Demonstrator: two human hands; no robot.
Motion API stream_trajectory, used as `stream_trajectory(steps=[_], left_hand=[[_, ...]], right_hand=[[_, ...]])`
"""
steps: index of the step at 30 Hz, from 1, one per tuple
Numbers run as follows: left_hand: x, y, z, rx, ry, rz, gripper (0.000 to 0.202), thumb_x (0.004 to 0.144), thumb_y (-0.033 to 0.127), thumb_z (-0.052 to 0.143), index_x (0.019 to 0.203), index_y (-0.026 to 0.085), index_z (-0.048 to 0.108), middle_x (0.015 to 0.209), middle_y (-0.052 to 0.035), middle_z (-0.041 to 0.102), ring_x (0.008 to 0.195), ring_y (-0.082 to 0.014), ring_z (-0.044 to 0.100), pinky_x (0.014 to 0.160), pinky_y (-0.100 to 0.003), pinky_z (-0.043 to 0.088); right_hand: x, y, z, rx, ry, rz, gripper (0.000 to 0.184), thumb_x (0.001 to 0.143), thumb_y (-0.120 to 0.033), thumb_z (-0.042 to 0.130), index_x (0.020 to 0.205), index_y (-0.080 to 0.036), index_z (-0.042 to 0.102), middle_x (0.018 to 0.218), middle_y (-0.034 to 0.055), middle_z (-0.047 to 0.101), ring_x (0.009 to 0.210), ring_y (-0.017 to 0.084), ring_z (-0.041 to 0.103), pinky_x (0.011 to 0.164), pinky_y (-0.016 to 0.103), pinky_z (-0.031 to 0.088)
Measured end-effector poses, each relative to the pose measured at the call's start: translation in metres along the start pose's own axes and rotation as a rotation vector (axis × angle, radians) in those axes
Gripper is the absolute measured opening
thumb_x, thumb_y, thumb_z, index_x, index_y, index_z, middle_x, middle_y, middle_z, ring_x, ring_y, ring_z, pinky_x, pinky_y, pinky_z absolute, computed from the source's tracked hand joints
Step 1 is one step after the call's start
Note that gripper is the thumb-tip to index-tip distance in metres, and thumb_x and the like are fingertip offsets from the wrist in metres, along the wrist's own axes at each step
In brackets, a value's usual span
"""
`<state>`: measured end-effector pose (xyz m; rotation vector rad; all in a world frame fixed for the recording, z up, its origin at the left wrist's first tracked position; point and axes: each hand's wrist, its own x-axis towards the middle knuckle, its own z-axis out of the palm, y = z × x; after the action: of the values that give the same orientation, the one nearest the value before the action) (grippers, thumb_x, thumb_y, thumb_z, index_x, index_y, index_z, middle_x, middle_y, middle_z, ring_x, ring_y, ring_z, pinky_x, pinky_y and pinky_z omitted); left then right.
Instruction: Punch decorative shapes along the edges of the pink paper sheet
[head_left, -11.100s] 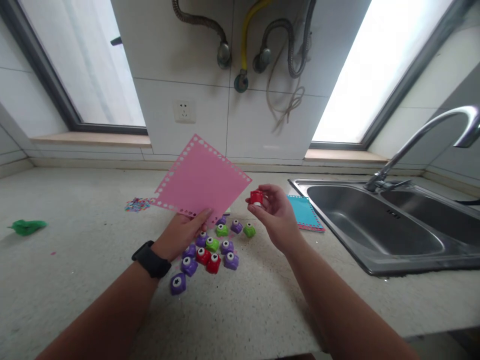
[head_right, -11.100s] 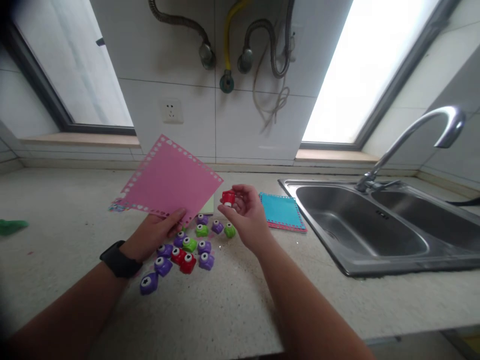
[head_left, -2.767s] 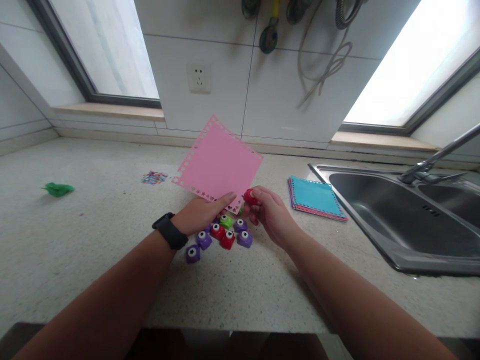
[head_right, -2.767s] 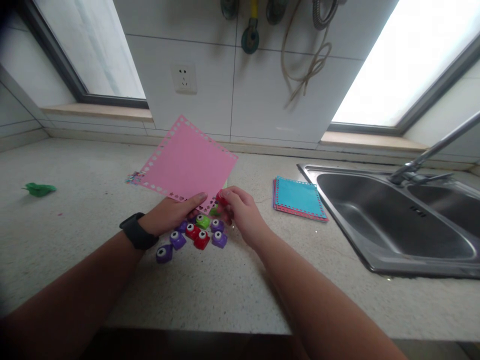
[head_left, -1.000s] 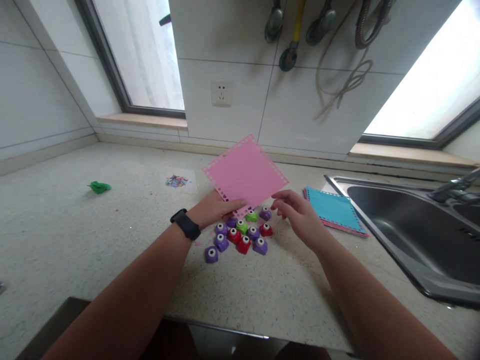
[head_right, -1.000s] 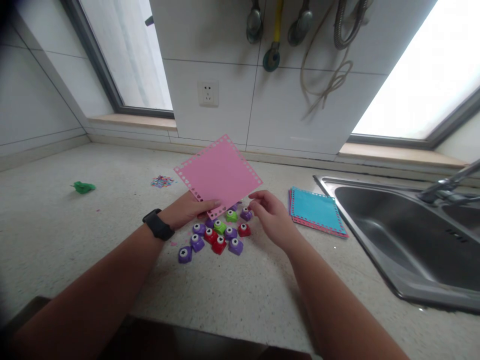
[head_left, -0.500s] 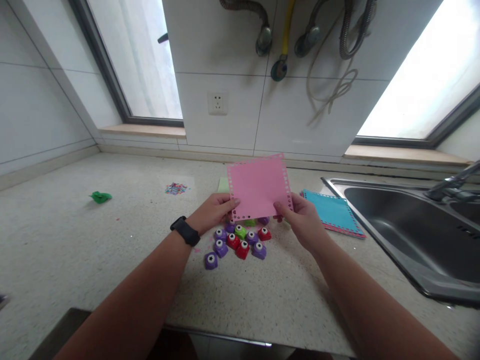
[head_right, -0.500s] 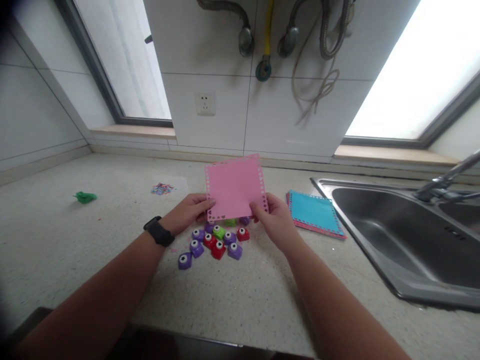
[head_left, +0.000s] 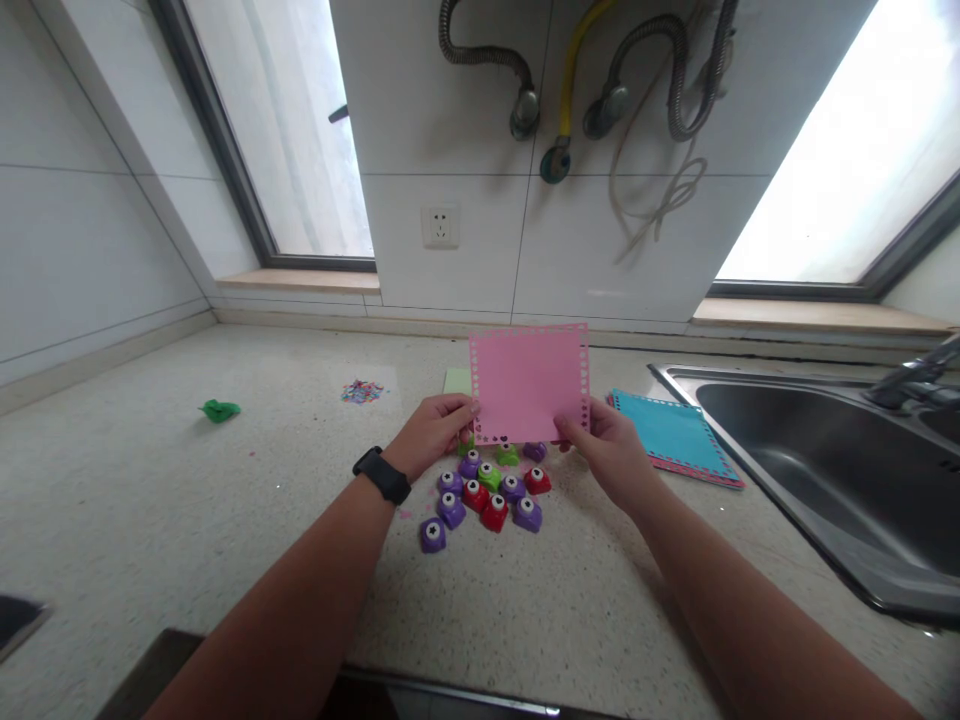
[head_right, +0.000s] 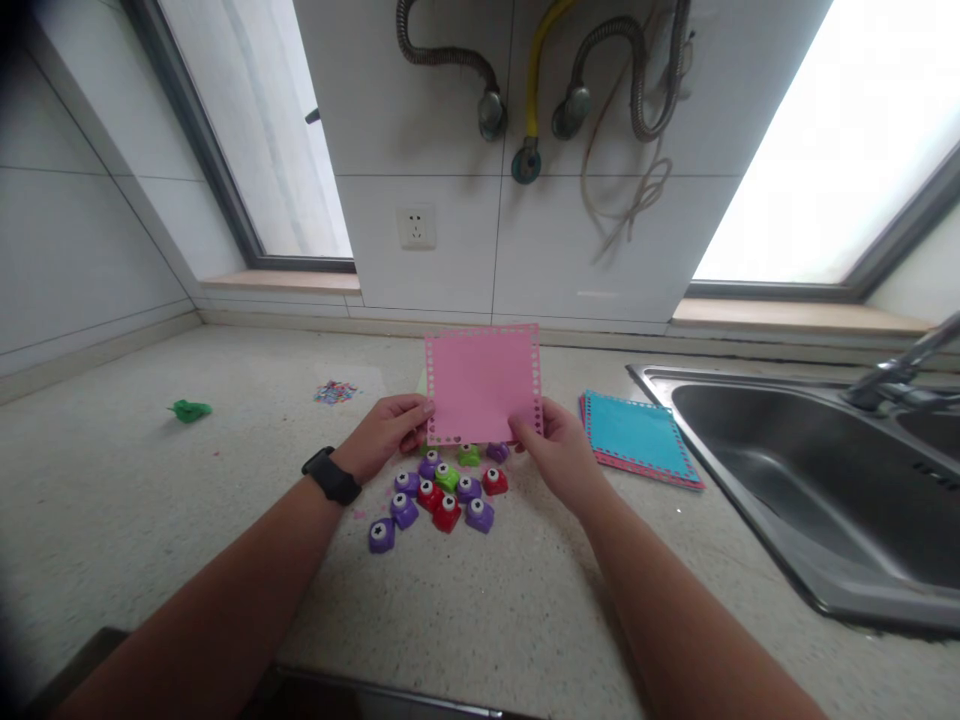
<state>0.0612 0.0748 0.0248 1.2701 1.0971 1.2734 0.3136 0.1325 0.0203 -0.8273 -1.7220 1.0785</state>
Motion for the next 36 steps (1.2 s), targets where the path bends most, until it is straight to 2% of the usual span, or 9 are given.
stream_trajectory(steps=[15, 21, 27, 36], left_hand=[[-0.0028, 0.0064, 0.0047, -0.017, 0.008, 0.026, 0.037, 0.080, 0.050, 0.071, 0.071, 0.016, 0.060, 0.055, 0.0054, 0.050, 0.045, -0.0055, 0.038, 0.044, -0.021, 0.024], [-0.0007, 0.0038, 0.0008, 0.002, 0.030, 0.025, 0.031, 0.084, 0.046, 0.069, 0.082, 0.016, 0.065, 0.056, 0.0051, 0.053, 0.042, -0.0051, 0.037, 0.042, -0.020, 0.022], [0.0007, 0.0009, -0.0028, 0.020, 0.010, 0.066, 0.030, 0.089, 0.045, 0.063, 0.079, 0.017, 0.064, 0.055, 0.0043, 0.055, 0.041, -0.0054, 0.039, 0.041, -0.021, 0.024], [0.0008, 0.0001, -0.0039, -0.007, 0.025, 0.085, 0.026, 0.089, 0.040, 0.063, 0.082, 0.016, 0.065, 0.056, 0.0044, 0.056, 0.040, -0.0050, 0.040, 0.040, -0.020, 0.024]], right_hand=[[0.0003, -0.0016, -0.0005, -0.028, 0.002, -0.001, 0.022, 0.088, -0.040, 0.066, 0.089, -0.018, 0.063, 0.069, 0.0004, 0.062, 0.063, 0.016, 0.055, 0.060, 0.030, 0.044], [0.0001, -0.0019, -0.0014, -0.026, 0.005, 0.004, 0.021, 0.088, -0.039, 0.067, 0.089, -0.018, 0.064, 0.069, 0.0004, 0.062, 0.063, 0.015, 0.054, 0.060, 0.030, 0.043], [0.0000, -0.0017, -0.0023, -0.019, 0.006, -0.008, 0.021, 0.088, -0.039, 0.067, 0.086, -0.018, 0.063, 0.068, 0.0002, 0.061, 0.062, 0.015, 0.054, 0.058, 0.029, 0.042], [0.0003, -0.0007, -0.0028, -0.020, 0.008, -0.019, 0.021, 0.088, -0.039, 0.067, 0.085, -0.018, 0.063, 0.066, 0.0000, 0.061, 0.061, 0.014, 0.054, 0.057, 0.028, 0.041]])
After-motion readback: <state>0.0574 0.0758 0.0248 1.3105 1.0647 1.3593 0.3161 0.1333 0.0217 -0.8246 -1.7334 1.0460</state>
